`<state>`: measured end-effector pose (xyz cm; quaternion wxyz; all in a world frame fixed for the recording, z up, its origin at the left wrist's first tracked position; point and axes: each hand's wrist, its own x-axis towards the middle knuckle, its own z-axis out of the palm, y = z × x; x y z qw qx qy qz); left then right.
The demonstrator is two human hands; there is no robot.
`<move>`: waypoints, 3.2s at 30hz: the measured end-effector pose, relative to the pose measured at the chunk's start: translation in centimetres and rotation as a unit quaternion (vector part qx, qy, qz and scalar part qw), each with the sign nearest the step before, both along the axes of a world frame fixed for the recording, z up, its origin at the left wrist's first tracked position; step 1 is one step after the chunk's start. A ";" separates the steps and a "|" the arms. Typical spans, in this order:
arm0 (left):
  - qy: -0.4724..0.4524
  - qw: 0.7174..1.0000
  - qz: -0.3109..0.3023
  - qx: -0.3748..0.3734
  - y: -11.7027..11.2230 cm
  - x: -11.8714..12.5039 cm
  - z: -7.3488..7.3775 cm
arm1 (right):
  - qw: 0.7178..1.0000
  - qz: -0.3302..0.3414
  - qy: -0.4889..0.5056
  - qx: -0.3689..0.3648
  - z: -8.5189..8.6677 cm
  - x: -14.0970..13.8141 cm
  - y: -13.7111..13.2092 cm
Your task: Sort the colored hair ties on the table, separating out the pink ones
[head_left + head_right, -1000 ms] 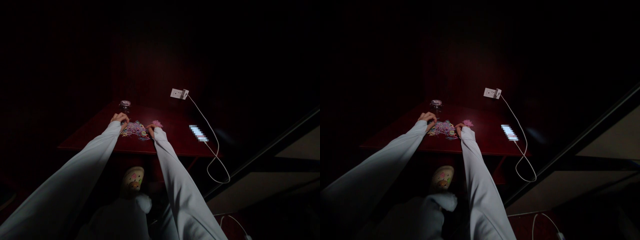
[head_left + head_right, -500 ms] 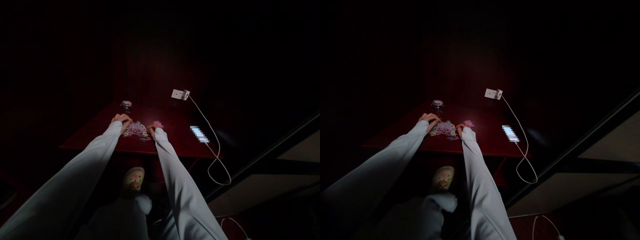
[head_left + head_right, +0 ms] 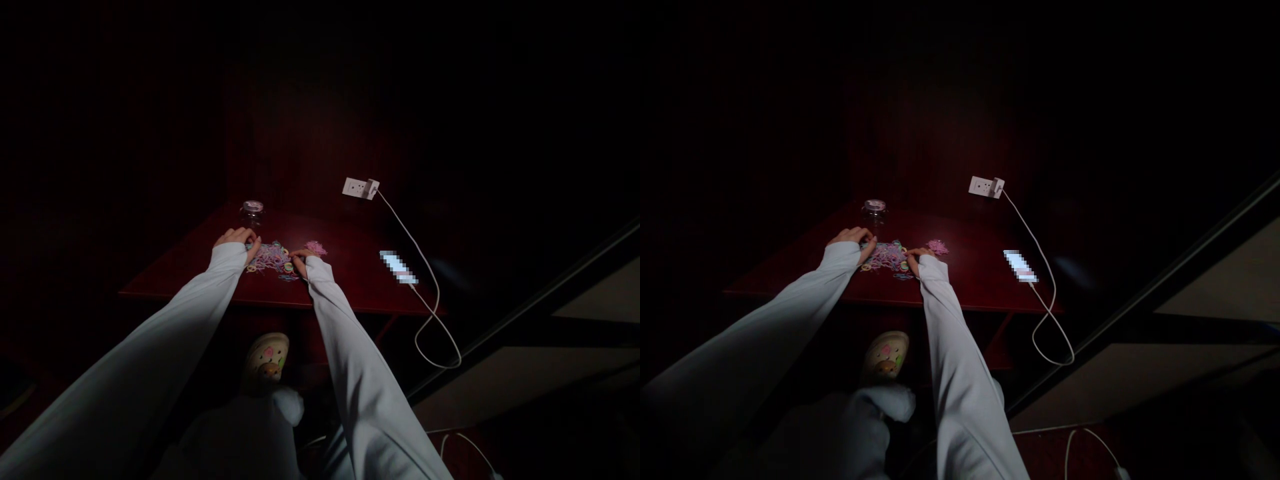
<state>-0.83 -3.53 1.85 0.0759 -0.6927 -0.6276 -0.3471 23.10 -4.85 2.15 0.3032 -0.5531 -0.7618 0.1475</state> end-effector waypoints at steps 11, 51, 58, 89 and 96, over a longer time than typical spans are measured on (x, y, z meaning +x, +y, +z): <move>0.018 0.997 -0.061 -0.049 0.4 0.3 -0.2 | 0.999 0.013 0.049 -0.001 -0.2 -1.8 0.3; -0.166 0.984 -0.062 -0.033 2.7 -0.7 -1.2 | 0.993 -0.035 0.113 -0.023 -0.6 -1.6 1.8; -0.174 0.980 -0.091 -0.032 2.5 -1.1 -1.0 | 0.993 -0.047 0.102 -0.034 -0.5 -1.6 1.6; 0.040 0.981 -0.192 -0.002 1.0 -0.7 -1.3 | 0.998 0.011 0.057 0.021 -1.8 -1.2 2.0; 0.028 0.977 -0.212 0.009 1.4 -0.4 -1.6 | 0.994 0.012 0.104 0.009 -1.0 -1.1 1.7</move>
